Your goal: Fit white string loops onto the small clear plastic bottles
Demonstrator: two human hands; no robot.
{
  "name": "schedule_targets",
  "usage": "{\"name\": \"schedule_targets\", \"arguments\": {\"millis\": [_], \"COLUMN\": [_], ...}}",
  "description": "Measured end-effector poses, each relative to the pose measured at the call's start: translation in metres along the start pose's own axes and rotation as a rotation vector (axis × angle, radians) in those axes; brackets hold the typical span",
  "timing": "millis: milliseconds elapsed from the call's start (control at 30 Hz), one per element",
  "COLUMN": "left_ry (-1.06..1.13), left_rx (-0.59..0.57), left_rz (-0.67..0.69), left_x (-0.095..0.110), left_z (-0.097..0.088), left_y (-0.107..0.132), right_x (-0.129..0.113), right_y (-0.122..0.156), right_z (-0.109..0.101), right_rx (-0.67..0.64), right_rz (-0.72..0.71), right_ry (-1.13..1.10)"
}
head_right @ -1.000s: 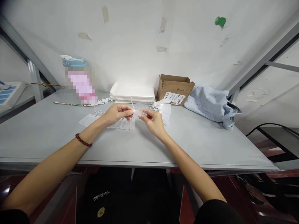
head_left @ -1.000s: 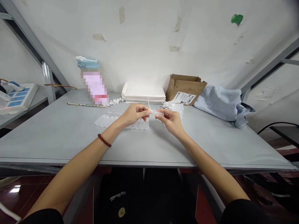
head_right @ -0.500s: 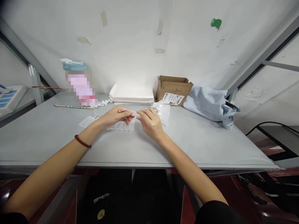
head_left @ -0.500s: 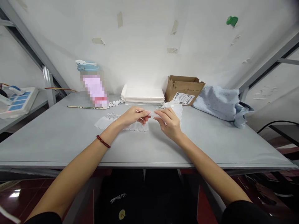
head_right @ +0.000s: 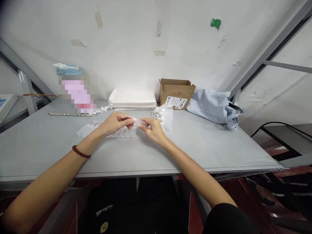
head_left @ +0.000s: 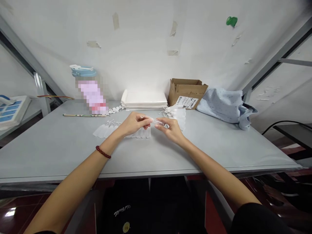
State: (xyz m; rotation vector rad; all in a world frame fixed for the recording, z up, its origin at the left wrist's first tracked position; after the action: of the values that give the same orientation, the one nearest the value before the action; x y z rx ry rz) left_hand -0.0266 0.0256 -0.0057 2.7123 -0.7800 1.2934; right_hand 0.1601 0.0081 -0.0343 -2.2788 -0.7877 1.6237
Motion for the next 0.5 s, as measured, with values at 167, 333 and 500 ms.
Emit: {"name": "schedule_targets", "arguments": {"millis": [167,333,500], "left_ry": [-0.036,-0.017,-0.27], "left_rx": [0.053,0.274,0.537], "left_rz": [-0.005,-0.181,-0.308], "left_x": [-0.002,-0.015,-0.036], "left_z": [0.002,-0.011,-0.042], "left_y": [-0.002,-0.008,-0.009], "right_x": [0.001,0.012,0.022], "right_y": [-0.011,-0.022,-0.019], "right_z": [-0.021,-0.073,-0.1], "right_rx": [-0.099,0.092,0.03], "right_rz": [-0.114,-0.075,0.12], "right_ry": [0.176,0.518,0.658]}}
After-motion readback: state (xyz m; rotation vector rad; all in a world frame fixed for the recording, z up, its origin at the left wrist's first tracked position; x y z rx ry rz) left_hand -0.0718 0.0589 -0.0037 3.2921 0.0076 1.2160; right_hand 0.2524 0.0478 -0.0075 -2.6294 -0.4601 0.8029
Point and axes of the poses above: each hand's wrist, its own y-axis away from the middle knuckle, its own z-axis out of the palm, x = y × z, the point moved 1 cm from there along -y, towards the middle knuckle, and after that the axes turned 15 degrees about -y, right-handed, at the moved point
